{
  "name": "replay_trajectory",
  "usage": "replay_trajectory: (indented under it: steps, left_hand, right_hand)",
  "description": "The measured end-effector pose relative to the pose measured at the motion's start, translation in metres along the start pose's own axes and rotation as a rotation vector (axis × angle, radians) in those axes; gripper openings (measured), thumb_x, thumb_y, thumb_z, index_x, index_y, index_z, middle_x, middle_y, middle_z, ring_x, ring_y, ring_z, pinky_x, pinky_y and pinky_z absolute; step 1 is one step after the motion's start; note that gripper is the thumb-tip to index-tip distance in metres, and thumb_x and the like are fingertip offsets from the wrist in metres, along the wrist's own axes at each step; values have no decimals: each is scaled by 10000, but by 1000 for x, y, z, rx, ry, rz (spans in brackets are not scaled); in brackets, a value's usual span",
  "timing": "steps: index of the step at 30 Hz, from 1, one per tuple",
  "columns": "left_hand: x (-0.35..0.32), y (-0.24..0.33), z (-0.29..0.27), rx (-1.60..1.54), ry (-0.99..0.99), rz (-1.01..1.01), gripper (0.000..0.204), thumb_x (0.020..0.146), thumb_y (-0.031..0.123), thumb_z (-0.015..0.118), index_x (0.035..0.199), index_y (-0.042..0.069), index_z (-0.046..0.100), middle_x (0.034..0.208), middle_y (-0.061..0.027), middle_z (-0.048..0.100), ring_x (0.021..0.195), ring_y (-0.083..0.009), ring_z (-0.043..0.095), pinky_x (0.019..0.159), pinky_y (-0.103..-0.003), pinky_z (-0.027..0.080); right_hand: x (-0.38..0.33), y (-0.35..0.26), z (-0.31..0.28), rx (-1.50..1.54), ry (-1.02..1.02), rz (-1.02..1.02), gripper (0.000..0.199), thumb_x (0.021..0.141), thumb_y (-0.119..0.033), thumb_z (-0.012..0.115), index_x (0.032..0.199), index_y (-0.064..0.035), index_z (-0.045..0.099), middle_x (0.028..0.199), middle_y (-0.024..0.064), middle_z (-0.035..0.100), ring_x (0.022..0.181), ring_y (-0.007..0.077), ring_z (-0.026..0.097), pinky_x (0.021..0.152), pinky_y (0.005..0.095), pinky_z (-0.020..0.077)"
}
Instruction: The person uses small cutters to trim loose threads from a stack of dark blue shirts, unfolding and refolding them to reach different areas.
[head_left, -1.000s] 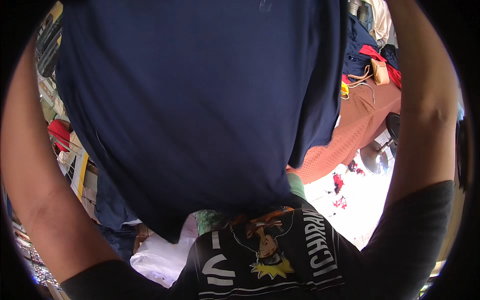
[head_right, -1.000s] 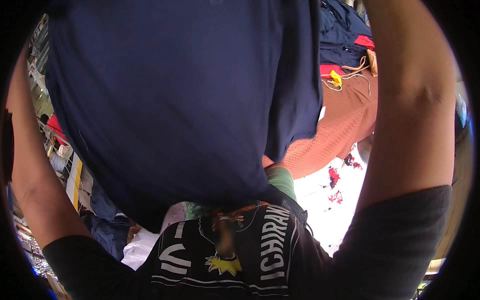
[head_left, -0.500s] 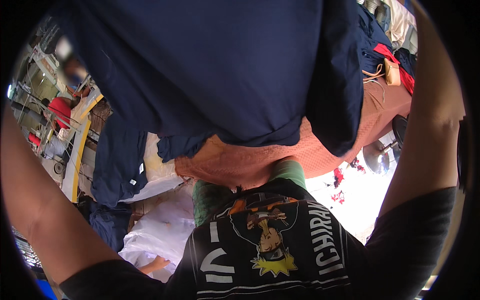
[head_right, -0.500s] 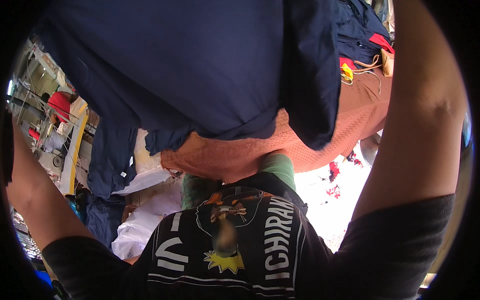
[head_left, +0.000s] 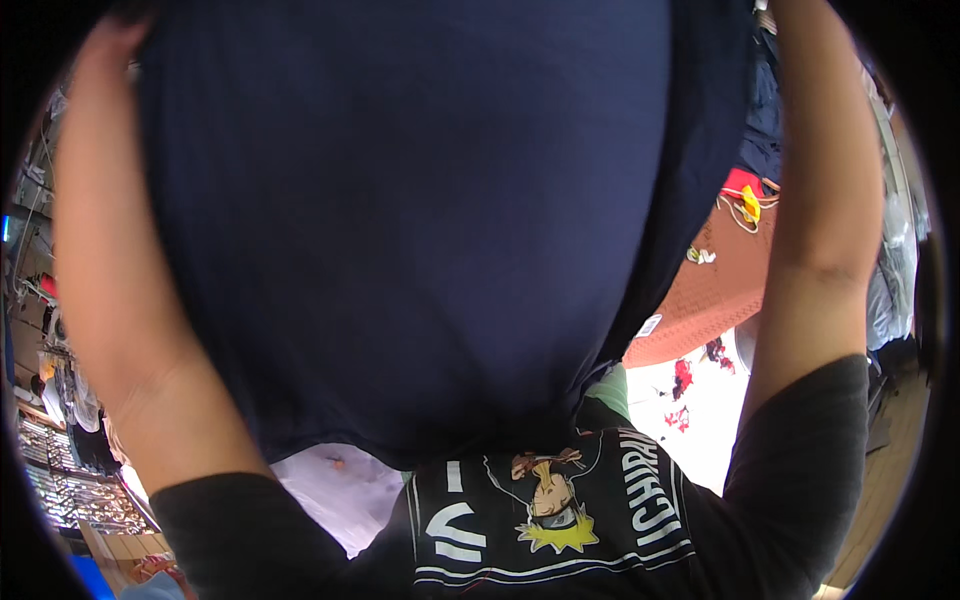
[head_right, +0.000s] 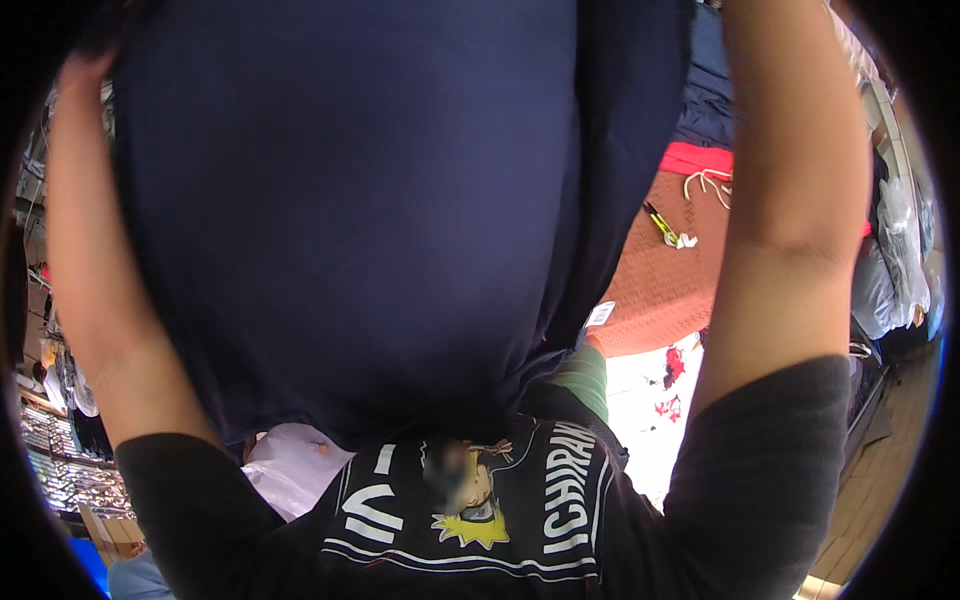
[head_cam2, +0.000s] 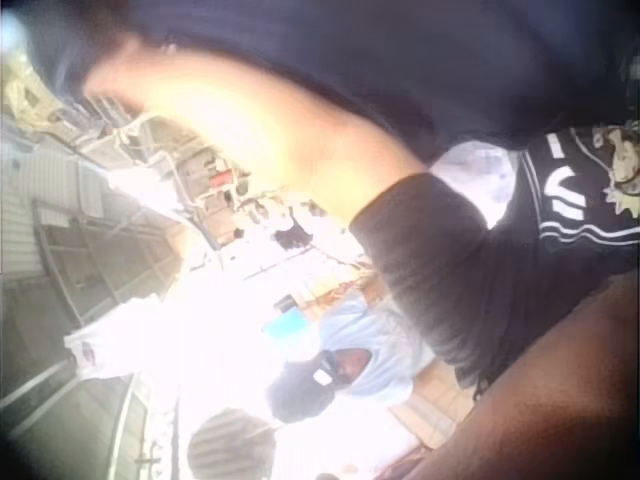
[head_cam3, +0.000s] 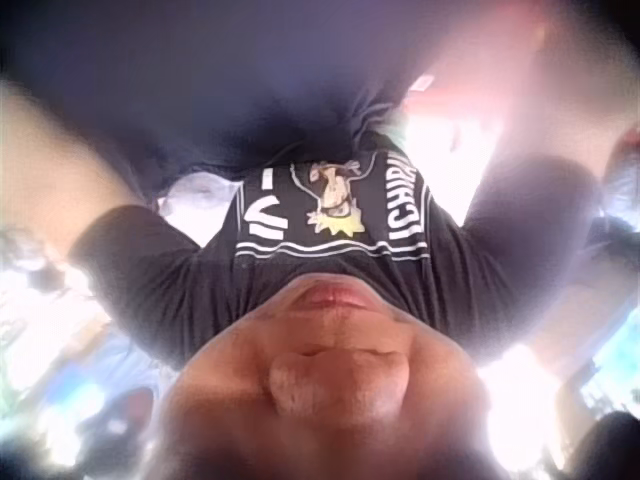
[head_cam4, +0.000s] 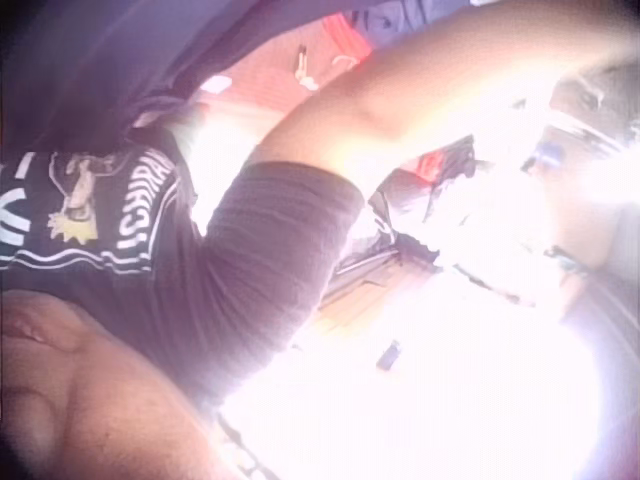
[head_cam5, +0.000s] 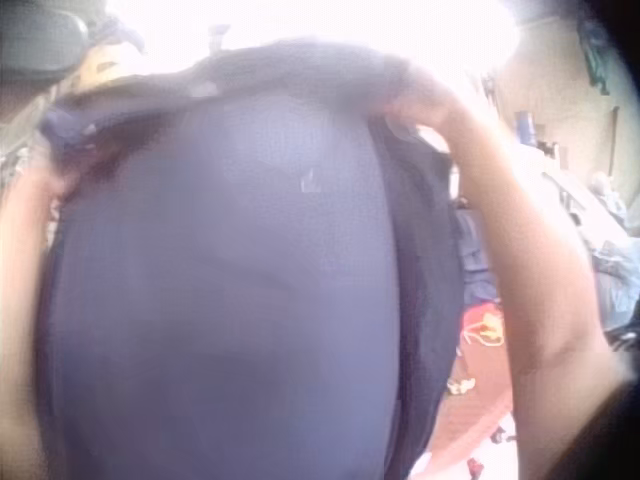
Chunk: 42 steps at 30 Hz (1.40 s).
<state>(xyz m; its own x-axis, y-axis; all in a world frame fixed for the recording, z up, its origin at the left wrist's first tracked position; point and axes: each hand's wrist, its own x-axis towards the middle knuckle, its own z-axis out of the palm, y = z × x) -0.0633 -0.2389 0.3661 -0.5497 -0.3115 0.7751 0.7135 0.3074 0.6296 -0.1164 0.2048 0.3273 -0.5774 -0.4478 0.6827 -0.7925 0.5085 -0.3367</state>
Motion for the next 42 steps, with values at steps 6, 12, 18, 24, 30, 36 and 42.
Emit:
replay_trajectory:
  steps: [6,12,18,24,30,36,42]
  left_hand:
    - [-49,-126,43,1240,-291,212,388,952,228,536,1316,95,540,1289,-135,577,1185,-256,542,982,-409,455]
    - [-282,-118,42,463,-228,-319,534,902,197,676,1367,8,493,1395,-189,496,1328,-268,441,1079,-362,362]
    - [-446,-166,-1,990,100,-513,661,853,313,731,1353,-39,481,1333,-248,529,1267,-337,499,1052,-370,381]
    - [-424,-126,-18,793,147,-575,337,883,270,707,1019,-35,662,935,-111,706,835,-190,654,812,-306,499]
    - [-325,-28,9,82,285,-581,309,912,311,645,1106,74,608,1100,-69,628,994,-192,618,857,-356,499]
    - [-346,-31,-3,176,181,-751,265,922,270,633,1116,89,626,1057,-19,634,959,-137,617,816,-296,509]
    - [-421,-80,-59,952,-362,-937,429,909,196,662,1275,7,542,1019,-88,653,970,-156,605,885,-286,465]
  right_hand:
    - [-4,44,50,-13,-166,58,442,959,-255,556,1322,-12,485,1161,117,592,1020,211,580,887,325,447]
    - [-170,136,74,359,-612,172,481,855,-246,708,1258,-13,586,1126,48,656,1022,174,608,949,322,459]
    - [-310,104,152,116,-661,300,820,646,-375,837,1322,-57,499,1239,195,563,1094,355,596,913,424,476]
    - [-314,103,172,525,-292,296,221,726,-98,702,850,-10,541,985,132,629,945,301,626,841,348,485]
    - [-221,183,37,418,450,129,85,880,-28,601,947,-70,571,936,-21,606,859,52,547,789,200,432]
    - [-244,149,-26,104,250,350,114,859,-52,637,955,-63,577,952,-19,585,874,50,537,800,198,418]
    - [-333,211,0,251,-634,596,279,812,-125,750,1035,-11,626,838,27,634,785,105,604,680,253,480]
